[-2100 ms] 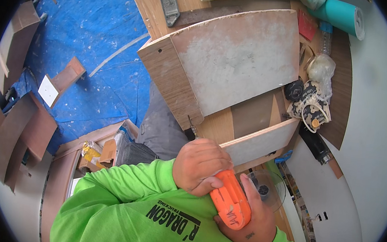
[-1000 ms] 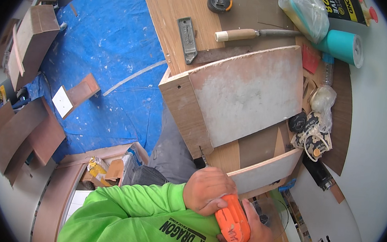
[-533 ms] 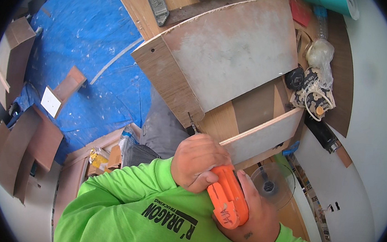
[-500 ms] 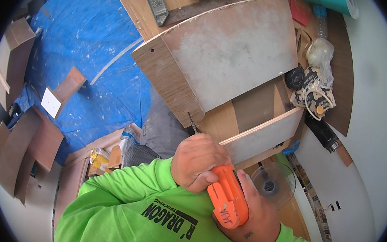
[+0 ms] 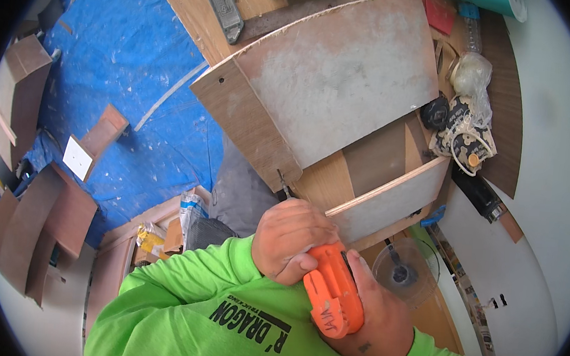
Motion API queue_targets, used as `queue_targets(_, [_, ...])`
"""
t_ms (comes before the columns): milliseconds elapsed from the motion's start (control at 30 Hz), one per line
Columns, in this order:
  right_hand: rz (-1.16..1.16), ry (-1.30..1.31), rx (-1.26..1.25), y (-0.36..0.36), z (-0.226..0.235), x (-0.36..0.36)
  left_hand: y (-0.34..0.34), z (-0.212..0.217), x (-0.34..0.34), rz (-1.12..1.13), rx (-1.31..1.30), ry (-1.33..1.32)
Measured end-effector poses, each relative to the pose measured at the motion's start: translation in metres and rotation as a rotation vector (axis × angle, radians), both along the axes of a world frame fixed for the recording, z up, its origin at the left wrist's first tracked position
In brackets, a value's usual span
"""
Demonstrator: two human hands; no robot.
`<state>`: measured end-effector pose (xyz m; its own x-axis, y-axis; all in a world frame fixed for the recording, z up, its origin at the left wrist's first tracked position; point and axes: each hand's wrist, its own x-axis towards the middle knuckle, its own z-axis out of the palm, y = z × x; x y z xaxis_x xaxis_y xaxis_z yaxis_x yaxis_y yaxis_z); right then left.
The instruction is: The person assembles a wooden box by attaching panels with screws. They use a corded drill to drive screws into pre-drilled holes, flip the box to access different sides, and align panels before fastening them.
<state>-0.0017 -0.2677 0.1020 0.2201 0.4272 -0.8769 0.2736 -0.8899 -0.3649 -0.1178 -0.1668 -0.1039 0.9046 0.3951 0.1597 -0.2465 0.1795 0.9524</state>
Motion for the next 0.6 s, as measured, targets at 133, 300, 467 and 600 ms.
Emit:
queue_targets(133, [0.092, -0.013, -0.044, 0.01, -0.004, 0.004, 0.0, -0.006, -0.001, 0.004, 0.024, -0.008])
queue_targets(300, [0.165, -0.059, 0.078, -0.002, -0.013, 0.001, -0.004, -0.012, -0.004, 0.018, 0.024, -0.03])
queue_targets(467, [0.217, -0.116, 0.081, 0.006, -0.013, -0.002, -0.003, -0.013, -0.007, 0.004, 0.014, -0.022])
queue_targets(600, [0.178, -0.107, 0.078, 0.004, -0.012, 0.0, 0.009, -0.003, -0.005, -0.006, 0.074, 0.018])
